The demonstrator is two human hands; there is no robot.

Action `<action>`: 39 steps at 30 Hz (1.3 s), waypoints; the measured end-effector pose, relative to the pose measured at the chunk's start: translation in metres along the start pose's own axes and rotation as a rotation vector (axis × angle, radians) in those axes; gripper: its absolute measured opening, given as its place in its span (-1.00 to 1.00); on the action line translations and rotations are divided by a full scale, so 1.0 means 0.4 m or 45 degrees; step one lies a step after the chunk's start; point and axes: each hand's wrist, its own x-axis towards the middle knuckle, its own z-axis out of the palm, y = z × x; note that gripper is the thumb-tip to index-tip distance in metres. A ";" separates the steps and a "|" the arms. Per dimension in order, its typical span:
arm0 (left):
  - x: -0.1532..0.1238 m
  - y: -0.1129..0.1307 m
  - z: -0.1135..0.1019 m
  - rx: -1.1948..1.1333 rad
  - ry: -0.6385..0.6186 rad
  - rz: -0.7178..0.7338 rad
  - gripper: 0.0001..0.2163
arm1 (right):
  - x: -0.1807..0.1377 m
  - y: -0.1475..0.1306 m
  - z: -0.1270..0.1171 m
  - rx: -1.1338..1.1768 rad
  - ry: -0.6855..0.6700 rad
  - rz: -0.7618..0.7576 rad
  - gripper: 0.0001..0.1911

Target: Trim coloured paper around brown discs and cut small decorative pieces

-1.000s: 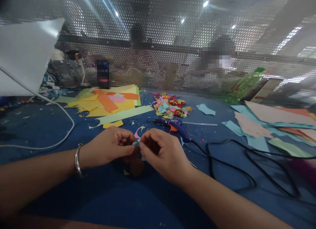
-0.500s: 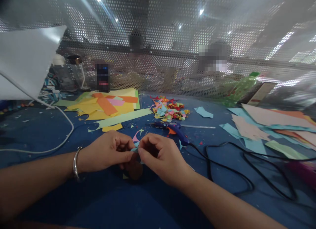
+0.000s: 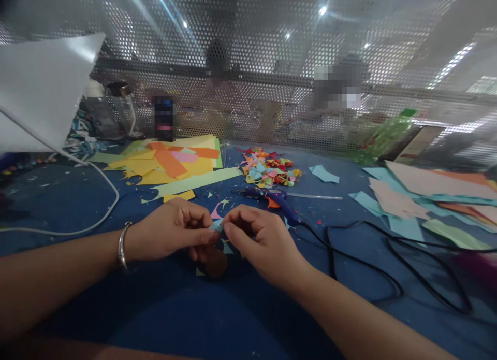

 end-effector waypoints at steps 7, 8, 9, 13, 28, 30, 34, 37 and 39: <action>0.004 0.007 -0.003 -0.083 -0.002 -0.046 -0.62 | -0.002 -0.001 -0.004 -0.039 0.031 -0.042 -0.82; 0.004 0.006 -0.003 -0.081 -0.004 -0.041 -0.61 | -0.004 -0.001 -0.005 -0.046 0.030 -0.050 -0.83; 0.004 0.005 -0.003 -0.077 -0.005 -0.034 -0.61 | -0.005 0.000 -0.006 -0.050 0.028 -0.053 -0.83; 0.003 0.002 0.000 -0.054 -0.020 -0.006 -0.62 | -0.008 0.001 -0.008 -0.087 0.018 -0.070 -0.81; -0.012 0.029 -0.021 0.235 -0.073 -0.028 -0.64 | 0.003 -0.010 -0.006 -0.022 0.067 0.042 -0.77; -0.015 0.038 -0.050 0.475 0.075 0.008 -0.67 | 0.008 -0.004 -0.011 -0.068 0.136 0.071 -0.77; -0.018 0.042 -0.107 1.147 0.296 0.034 -0.83 | 0.015 0.017 -0.011 -0.177 0.092 0.047 -0.79; -0.023 0.043 -0.122 1.352 0.222 -0.052 -0.77 | 0.014 0.024 0.002 -0.236 -0.053 -0.004 -0.82; -0.028 0.048 -0.119 1.398 0.125 -0.056 -0.65 | 0.012 0.023 0.011 -0.306 -0.136 -0.039 -0.84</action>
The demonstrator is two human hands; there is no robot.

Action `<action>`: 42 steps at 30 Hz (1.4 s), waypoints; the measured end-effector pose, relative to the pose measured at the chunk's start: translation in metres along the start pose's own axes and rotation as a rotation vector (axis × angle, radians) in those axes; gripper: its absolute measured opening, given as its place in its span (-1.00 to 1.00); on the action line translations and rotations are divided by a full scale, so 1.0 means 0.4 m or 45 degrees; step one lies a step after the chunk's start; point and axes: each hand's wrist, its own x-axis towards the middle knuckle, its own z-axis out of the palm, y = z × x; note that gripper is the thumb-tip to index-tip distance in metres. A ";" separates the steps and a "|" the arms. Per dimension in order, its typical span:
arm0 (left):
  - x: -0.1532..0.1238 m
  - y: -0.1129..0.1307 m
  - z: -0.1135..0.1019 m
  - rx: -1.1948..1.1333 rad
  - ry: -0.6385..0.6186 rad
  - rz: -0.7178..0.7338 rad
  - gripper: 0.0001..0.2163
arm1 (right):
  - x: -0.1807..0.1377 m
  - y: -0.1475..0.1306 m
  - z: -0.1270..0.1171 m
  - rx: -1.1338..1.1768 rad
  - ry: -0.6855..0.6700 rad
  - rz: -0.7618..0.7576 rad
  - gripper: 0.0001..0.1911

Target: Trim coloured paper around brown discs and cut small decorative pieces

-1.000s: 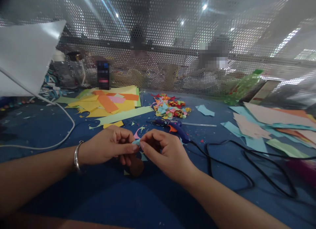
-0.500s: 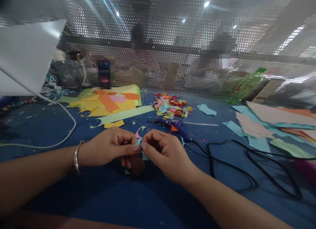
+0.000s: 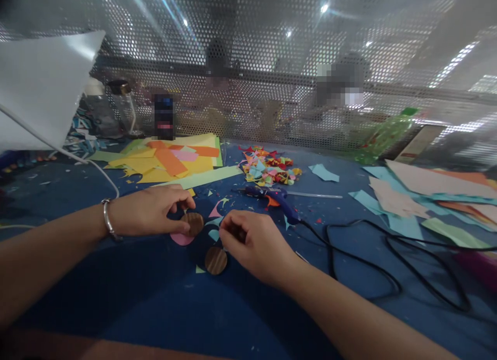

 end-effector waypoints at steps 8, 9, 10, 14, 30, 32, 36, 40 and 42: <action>0.014 0.008 0.027 -0.149 0.073 -0.026 -0.65 | -0.001 -0.004 0.012 -0.084 -0.055 0.034 -0.85; 0.016 0.006 0.031 -0.129 0.144 -0.042 -0.63 | 0.000 -0.003 0.012 -0.083 -0.050 0.043 -0.84; 0.015 0.004 0.033 -0.086 0.224 -0.045 -0.63 | 0.001 -0.003 0.012 -0.086 -0.046 0.051 -0.84; -0.005 0.013 0.030 0.171 0.323 0.011 -0.75 | 0.005 0.001 0.013 -0.122 -0.055 0.068 -0.84; 0.001 0.016 0.010 -0.170 -0.202 -0.004 -0.75 | 0.004 0.000 0.011 -0.193 -0.051 0.063 -0.80; 0.003 0.017 0.008 -0.137 -0.184 0.006 -0.75 | 0.003 0.002 0.013 -0.194 -0.048 0.050 -0.81; 0.000 0.017 0.005 -0.057 -0.131 0.101 -0.75 | 0.001 0.009 0.015 -0.183 -0.057 0.038 -0.82; -0.002 0.013 0.006 -0.057 -0.128 0.150 -0.77 | -0.003 0.014 0.007 -0.184 -0.054 0.045 -0.81; 0.000 0.012 0.007 -0.073 -0.132 0.159 -0.79 | -0.005 0.013 0.000 -0.198 -0.051 0.047 -0.82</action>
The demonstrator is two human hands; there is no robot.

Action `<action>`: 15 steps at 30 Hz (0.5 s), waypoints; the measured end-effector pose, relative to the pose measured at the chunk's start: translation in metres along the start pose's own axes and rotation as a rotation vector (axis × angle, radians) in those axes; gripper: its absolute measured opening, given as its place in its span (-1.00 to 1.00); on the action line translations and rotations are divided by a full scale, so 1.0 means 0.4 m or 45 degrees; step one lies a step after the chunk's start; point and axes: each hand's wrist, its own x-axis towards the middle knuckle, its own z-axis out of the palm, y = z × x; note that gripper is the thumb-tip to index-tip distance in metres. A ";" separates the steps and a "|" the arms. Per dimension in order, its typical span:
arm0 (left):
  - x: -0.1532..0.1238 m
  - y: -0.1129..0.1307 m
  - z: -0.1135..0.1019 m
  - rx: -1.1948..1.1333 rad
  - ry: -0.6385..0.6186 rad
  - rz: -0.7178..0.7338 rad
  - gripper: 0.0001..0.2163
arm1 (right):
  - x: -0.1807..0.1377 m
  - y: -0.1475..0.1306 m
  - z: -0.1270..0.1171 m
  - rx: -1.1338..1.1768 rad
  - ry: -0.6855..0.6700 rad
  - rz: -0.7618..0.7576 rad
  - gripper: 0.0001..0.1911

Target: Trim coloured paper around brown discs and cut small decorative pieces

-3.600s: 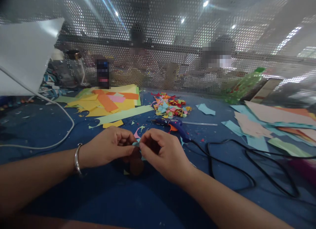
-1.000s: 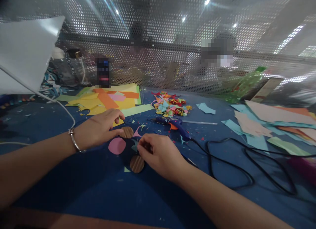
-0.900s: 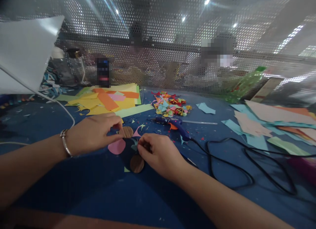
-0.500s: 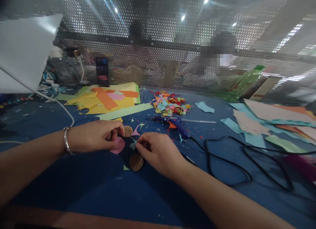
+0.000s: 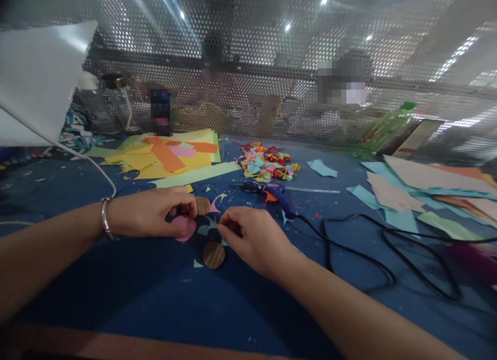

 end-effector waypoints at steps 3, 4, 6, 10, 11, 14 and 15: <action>0.004 -0.001 0.001 -0.022 -0.014 -0.004 -0.82 | -0.001 0.000 -0.010 -0.011 -0.004 0.006 -0.85; 0.006 -0.002 0.002 -0.026 -0.018 -0.011 -0.84 | -0.001 0.001 -0.012 -0.010 -0.003 0.008 -0.85; 0.009 -0.005 0.003 -0.042 -0.034 -0.033 -0.87 | -0.002 0.003 -0.013 -0.006 0.011 0.005 -0.85; 0.015 -0.010 0.003 -0.200 -0.037 -0.056 -0.87 | -0.012 0.006 -0.015 0.039 0.144 -0.026 -0.85; 0.016 -0.010 0.002 -0.267 -0.017 -0.049 -0.85 | -0.015 0.004 -0.016 0.051 0.195 -0.038 -0.85; 0.021 -0.001 0.002 -0.566 0.098 -0.044 -0.87 | -0.021 -0.006 -0.019 0.025 0.345 -0.108 -0.85; 0.023 0.004 0.004 -0.698 0.152 -0.061 -0.89 | -0.023 -0.009 -0.018 0.011 0.387 -0.152 -0.85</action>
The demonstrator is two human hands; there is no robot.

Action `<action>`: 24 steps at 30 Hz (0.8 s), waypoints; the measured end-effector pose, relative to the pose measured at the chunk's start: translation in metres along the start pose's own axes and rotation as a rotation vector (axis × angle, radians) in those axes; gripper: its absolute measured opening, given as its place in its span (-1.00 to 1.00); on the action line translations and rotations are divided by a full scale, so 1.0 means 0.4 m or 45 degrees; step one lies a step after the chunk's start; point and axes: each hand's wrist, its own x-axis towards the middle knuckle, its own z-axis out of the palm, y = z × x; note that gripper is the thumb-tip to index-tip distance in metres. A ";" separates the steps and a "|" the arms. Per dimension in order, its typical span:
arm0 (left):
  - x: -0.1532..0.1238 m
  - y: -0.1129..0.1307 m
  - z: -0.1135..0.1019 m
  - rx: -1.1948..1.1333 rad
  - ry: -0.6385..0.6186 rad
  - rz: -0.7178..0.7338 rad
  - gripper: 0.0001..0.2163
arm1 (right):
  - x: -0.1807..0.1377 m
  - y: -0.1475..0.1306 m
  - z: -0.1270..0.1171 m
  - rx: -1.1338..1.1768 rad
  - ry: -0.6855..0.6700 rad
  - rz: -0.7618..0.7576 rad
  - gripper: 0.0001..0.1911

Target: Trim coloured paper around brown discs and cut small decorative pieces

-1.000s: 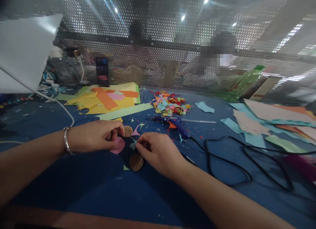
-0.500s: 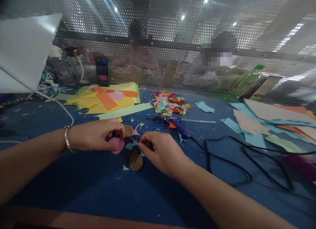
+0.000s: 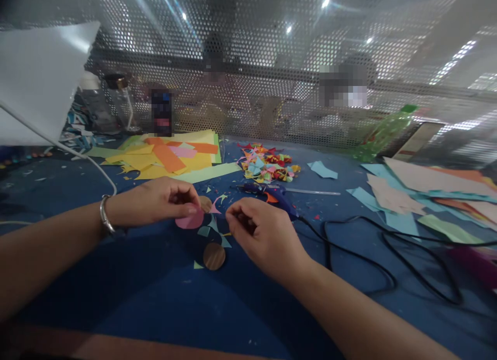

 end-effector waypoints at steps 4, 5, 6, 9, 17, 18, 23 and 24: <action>0.004 0.006 0.035 -0.519 0.191 -0.113 -0.87 | -0.007 -0.009 0.006 -0.081 0.073 -0.221 -0.90; 0.004 0.005 0.046 -0.620 0.211 -0.127 -0.86 | -0.009 -0.010 0.008 -0.107 0.060 -0.285 -0.89; 0.004 0.004 0.056 -0.699 0.223 -0.125 -0.84 | -0.012 -0.010 0.010 -0.132 0.042 -0.347 -0.88; 0.003 0.001 0.079 -0.845 0.246 -0.114 -0.79 | -0.016 -0.010 0.012 -0.198 -0.006 -0.479 -0.84; -0.007 0.026 0.097 -1.038 0.178 -0.192 -0.83 | -0.011 -0.010 0.017 -0.137 0.049 -0.488 -0.91; -0.008 0.029 0.098 -1.031 0.162 -0.198 -0.86 | -0.010 -0.011 0.017 -0.115 0.066 -0.447 -0.92; -0.007 0.034 0.101 -0.994 0.120 -0.184 -0.95 | -0.005 -0.011 0.015 -0.041 0.109 -0.210 -0.91; -0.007 0.032 0.102 -0.981 0.118 -0.179 -0.94 | -0.004 -0.011 0.014 -0.024 0.106 -0.180 -0.91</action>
